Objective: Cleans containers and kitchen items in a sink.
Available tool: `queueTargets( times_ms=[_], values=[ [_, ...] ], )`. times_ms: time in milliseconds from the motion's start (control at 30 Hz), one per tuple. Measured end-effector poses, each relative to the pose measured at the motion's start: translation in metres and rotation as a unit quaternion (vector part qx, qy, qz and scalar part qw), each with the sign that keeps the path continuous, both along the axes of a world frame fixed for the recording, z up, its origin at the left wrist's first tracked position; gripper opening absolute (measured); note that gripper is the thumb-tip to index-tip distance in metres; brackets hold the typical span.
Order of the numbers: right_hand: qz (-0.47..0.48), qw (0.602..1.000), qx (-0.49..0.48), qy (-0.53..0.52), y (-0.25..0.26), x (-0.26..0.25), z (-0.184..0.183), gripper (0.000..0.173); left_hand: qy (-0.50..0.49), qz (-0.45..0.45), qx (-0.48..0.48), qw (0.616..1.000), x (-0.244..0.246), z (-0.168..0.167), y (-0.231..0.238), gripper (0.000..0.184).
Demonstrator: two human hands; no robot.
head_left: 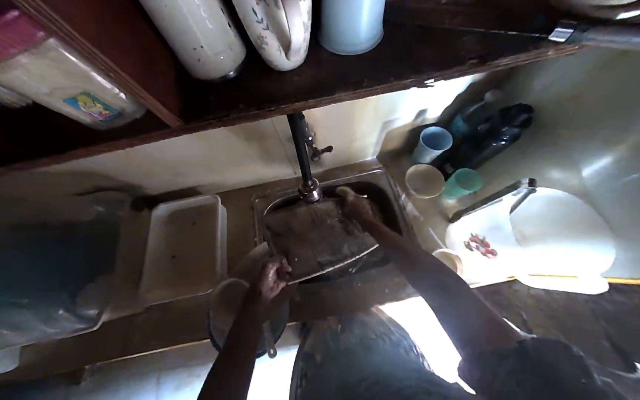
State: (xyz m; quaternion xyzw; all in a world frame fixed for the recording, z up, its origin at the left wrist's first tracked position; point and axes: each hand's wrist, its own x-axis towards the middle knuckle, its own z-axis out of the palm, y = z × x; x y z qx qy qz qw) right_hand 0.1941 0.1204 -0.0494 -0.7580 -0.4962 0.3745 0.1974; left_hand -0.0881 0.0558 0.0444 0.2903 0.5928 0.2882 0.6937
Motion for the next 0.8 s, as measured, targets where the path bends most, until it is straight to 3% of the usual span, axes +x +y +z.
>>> queueTargets(
  times_ms=[67, 200, 267, 367, 433, 500, 567, 667, 733, 800],
  values=[
    [0.093, 0.993, 0.071, 0.026, -0.001, -0.029, -0.003, 0.038, -0.012, 0.029, -0.004, 1.0, 0.015, 0.0, -0.002, 0.029],
    [0.119, 0.988, -0.003, 0.101, -0.044, -0.099, 0.061, 0.047, -0.014, 0.062, -0.016, 0.998, 0.023, -0.013, 0.01, 0.02],
    [0.153, 0.981, -0.005, 0.116, -0.053, -0.11, 0.072, 0.049, -0.007, 0.05, -0.015, 0.999, 0.025, -0.012, 0.015, 0.02],
    [0.149, 0.987, 0.001, 0.055, -0.018, -0.091, 0.053, 0.042, 0.018, 0.005, -0.007, 1.0, 0.033, 0.002, 0.009, 0.017],
    [0.072, 0.996, 0.005, 0.052, 0.011, -0.078, 0.037, 0.055, 0.017, -0.017, -0.003, 1.0, 0.039, 0.013, 0.005, 0.017],
    [0.025, 0.998, 0.022, 0.055, 0.016, -0.081, 0.047, 0.058, 0.014, -0.001, -0.005, 1.0, 0.043, 0.012, 0.008, 0.02],
    [0.069, 0.994, 0.055, 0.068, -0.001, -0.1, 0.058, 0.046, 0.015, 0.02, -0.011, 1.0, 0.041, 0.002, 0.022, 0.019],
    [0.227, 0.961, 0.135, 0.081, -0.021, -0.111, 0.053, 0.046, -0.011, 0.005, 0.009, 1.0, 0.036, -0.011, 0.04, 0.017],
    [0.208, 0.964, 0.141, 0.091, -0.009, -0.093, 0.037, 0.043, 0.008, 0.012, 0.019, 1.0, 0.042, -0.006, 0.032, 0.016],
    [0.127, 0.986, 0.095, 0.051, 0.014, -0.059, 0.018, 0.041, 0.025, 0.015, 0.023, 0.999, 0.043, 0.002, 0.016, 0.015]
  ],
)
